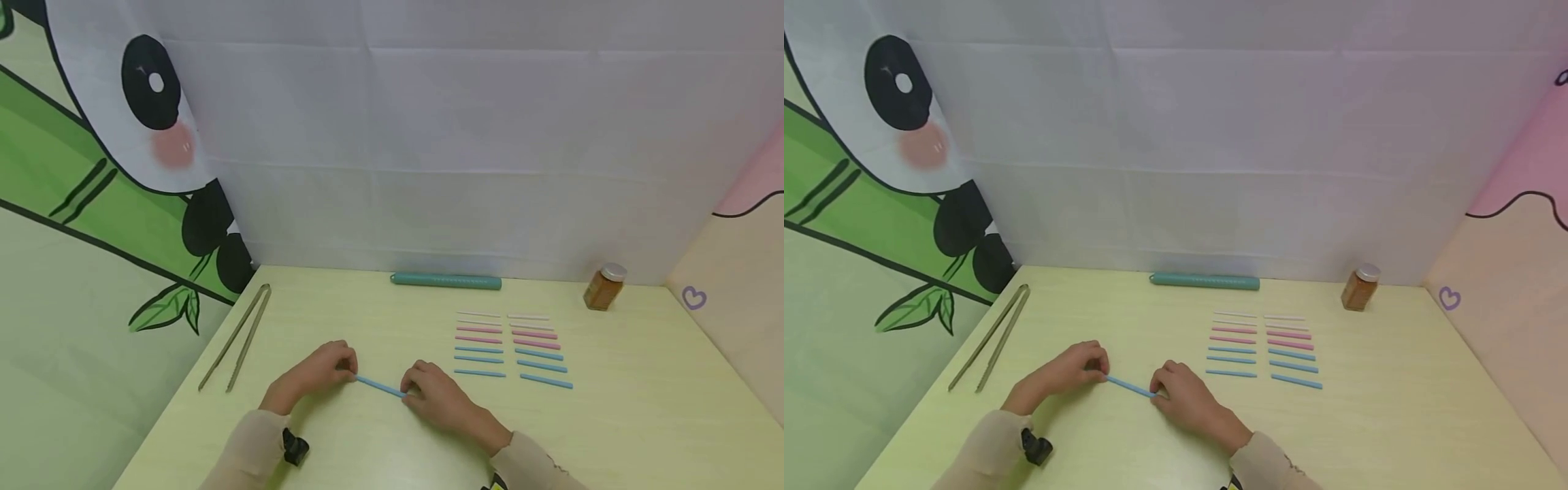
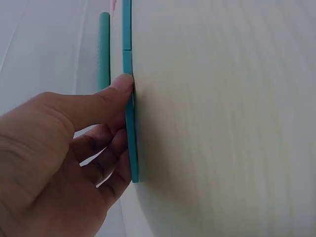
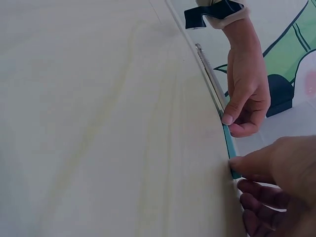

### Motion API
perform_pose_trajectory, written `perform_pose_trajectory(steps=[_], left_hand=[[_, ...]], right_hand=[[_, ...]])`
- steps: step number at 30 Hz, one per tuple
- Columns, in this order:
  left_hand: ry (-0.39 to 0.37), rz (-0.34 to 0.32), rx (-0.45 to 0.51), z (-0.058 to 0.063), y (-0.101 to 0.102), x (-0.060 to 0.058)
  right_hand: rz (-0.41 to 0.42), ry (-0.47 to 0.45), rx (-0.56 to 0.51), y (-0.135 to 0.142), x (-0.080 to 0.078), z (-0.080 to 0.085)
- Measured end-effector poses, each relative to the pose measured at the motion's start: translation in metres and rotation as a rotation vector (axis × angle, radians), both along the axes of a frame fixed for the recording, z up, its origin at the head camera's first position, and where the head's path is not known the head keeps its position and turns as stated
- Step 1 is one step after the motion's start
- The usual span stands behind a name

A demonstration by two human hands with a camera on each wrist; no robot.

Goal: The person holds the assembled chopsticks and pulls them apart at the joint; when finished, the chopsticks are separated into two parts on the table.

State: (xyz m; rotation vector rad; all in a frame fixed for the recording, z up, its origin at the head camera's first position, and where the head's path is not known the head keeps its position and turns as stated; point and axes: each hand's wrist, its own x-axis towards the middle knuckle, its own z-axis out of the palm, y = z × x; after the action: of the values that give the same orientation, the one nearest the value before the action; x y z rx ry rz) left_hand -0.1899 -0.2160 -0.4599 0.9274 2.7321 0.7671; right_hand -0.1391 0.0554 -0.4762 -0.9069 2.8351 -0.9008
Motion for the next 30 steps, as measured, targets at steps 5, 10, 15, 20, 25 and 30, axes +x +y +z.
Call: perform_pose_trajectory(steps=[5, 10, 15, 20, 25, 30], left_hand=[[-0.07, -0.017, 0.017, 0.011, 0.006, 0.006], [-0.088, -0.03, -0.021, 0.032, 0.025, 0.014], [0.006, -0.051, -0.048, 0.053, 0.054, 0.023], [0.037, -0.083, 0.01, 0.062, 0.081, 0.032], [0.052, -0.08, 0.037, 0.059, 0.098, 0.038], [0.115, -0.1, 0.076, 0.05, 0.111, 0.039]], right_hand=[[-0.032, -0.061, -0.058, 0.005, 0.002, 0.007], [-0.046, -0.101, -0.122, 0.015, 0.0, 0.025], [-0.041, -0.047, -0.137, 0.025, 0.001, 0.042], [-0.055, 0.002, -0.176, 0.037, 0.008, 0.052], [-0.077, 0.001, -0.205, 0.049, 0.014, 0.052], [-0.092, 0.002, -0.197, 0.058, 0.019, 0.047]])
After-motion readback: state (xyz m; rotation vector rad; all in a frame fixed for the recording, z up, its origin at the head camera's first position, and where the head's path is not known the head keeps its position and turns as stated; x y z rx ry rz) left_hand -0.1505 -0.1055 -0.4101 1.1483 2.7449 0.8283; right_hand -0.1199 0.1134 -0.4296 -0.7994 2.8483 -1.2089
